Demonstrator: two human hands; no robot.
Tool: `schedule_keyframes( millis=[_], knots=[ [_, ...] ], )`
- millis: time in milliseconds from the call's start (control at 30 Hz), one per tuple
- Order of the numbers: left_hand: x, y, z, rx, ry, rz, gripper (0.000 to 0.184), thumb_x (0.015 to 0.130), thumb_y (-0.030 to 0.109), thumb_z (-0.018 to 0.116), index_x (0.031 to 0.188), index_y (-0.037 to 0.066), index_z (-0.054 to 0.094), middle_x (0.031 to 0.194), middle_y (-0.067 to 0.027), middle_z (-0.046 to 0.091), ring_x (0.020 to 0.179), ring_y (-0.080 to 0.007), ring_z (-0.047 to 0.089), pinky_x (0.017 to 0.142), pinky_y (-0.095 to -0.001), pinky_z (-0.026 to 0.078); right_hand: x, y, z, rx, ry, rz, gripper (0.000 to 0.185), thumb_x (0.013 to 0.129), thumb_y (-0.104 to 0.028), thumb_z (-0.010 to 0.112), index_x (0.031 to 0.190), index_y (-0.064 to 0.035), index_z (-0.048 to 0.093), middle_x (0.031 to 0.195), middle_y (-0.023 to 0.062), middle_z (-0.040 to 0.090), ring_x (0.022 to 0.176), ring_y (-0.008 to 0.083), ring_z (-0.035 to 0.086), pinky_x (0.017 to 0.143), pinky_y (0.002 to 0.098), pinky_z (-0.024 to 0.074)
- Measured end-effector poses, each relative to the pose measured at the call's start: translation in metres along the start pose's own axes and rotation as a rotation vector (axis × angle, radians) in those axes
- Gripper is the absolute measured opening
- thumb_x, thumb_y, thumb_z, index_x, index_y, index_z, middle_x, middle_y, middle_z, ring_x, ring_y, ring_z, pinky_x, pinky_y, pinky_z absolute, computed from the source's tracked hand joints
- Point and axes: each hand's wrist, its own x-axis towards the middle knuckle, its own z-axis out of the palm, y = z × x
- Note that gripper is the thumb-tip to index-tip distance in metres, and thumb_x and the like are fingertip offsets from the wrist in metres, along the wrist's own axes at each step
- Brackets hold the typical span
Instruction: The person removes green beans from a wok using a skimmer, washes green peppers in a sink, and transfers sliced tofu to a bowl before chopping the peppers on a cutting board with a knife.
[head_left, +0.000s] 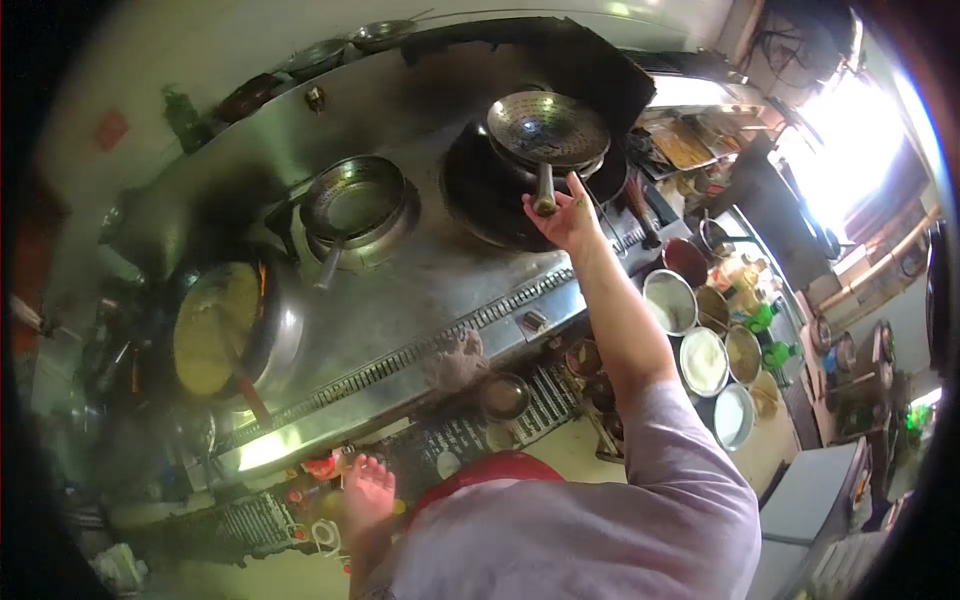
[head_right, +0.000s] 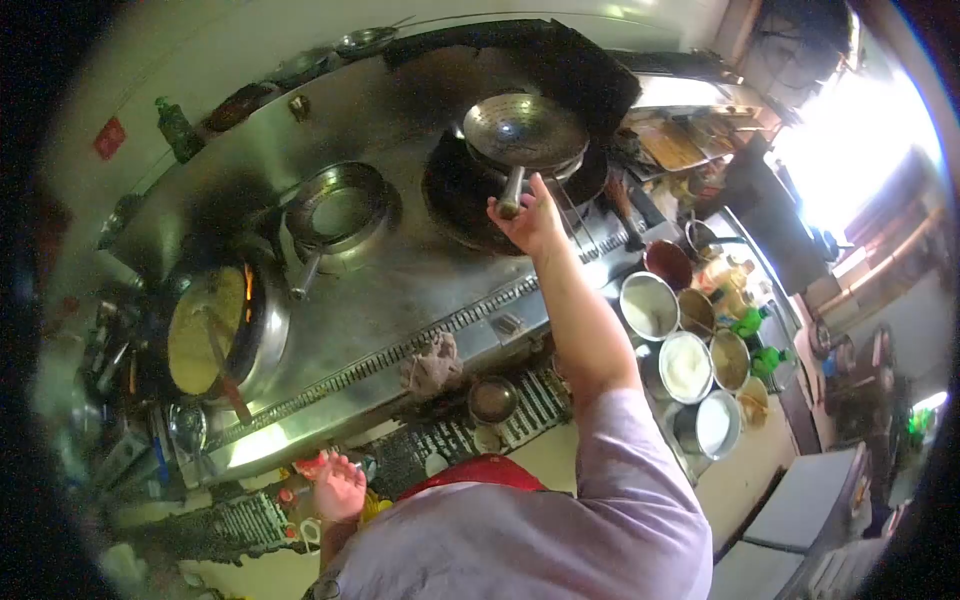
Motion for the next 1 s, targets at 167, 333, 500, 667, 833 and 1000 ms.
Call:
schedule_keyframes(
  millis=[167,333,500,667,833,1000],
  knots=[
    [-0.004,-0.041,0.005,-0.070,0.018,-0.081,0.022,0.092,0.031,0.053,0.110,0.019,0.055,0.098,0.0018,0.055,0.088,-0.0170,0.054,0.082,-0.0415,0.047,0.084,0.005,-0.005,-0.106,-0.125,0.203,0.020,0.090,-0.022,0.056,0.093,-0.0036,0.047,0.067,0.0102,0.054,0.059,0.0240,0.056,0.053,0.0359,0.0515],
    [-0.020,-0.063,0.017,-0.097,0.079,0.024,0.017,0.092,0.025,0.053,0.103,0.015,0.061,0.088,0.0009,0.064,0.078,-0.0171,0.061,0.076,-0.0357,0.051,-0.028,0.022,-0.014,-0.693,-0.053,-0.016,0.032,0.080,-0.004,0.058,0.111,-0.0068,0.049,0.079,0.0085,0.055,0.056,0.0167,0.054,0.048,0.0313,0.0486],
    [-0.030,-0.066,0.026,-0.109,0.145,0.048,0.018,0.086,0.023,0.062,0.103,0.016,0.057,0.087,0.0029,0.063,0.080,-0.0143,0.059,0.074,-0.0343,0.047,-0.084,0.024,-0.092,-1.403,-0.304,-0.535,0.068,0.079,-0.001,0.054,0.139,-0.0128,0.026,0.085,0.0116,0.058,0.066,0.0270,0.059,0.060,0.0378,0.0511],
    [-0.030,-0.059,0.017,-0.119,0.110,0.087,0.019,0.088,0.025,0.059,0.105,0.016,0.057,0.087,0.0030,0.064,0.081,-0.0150,0.060,0.076,-0.0344,0.048,-0.128,0.018,-0.098,-2.461,-0.152,-0.195,0.061,0.077,-0.009,0.060,0.132,-0.0134,0.035,0.094,0.0207,0.064,0.086,0.0390,0.064,0.073,0.0494,0.0499],
    [-0.041,-0.052,-0.024,-0.164,0.087,0.138,0.019,0.091,0.025,0.054,0.106,0.015,0.059,0.089,0.0018,0.065,0.081,-0.0153,0.061,0.076,-0.0341,0.050,-0.136,0.014,-0.049,-2.638,-0.065,-0.102,0.043,0.078,-0.013,0.058,0.119,-0.0157,0.046,0.091,0.0164,0.067,0.086,0.0388,0.064,0.072,0.0504,0.0488],
    [-0.050,-0.048,-0.054,-0.264,0.057,0.143,0.018,0.093,0.023,0.051,0.104,0.011,0.060,0.092,-0.0009,0.065,0.081,-0.0171,0.062,0.074,-0.0334,0.052,-0.152,0.008,-0.053,-2.177,-0.119,-0.307,0.038,0.076,-0.012,0.059,0.113,-0.0066,0.048,0.078,0.0140,0.064,0.067,0.0288,0.064,0.061,0.0405,0.0502]
  ],
)
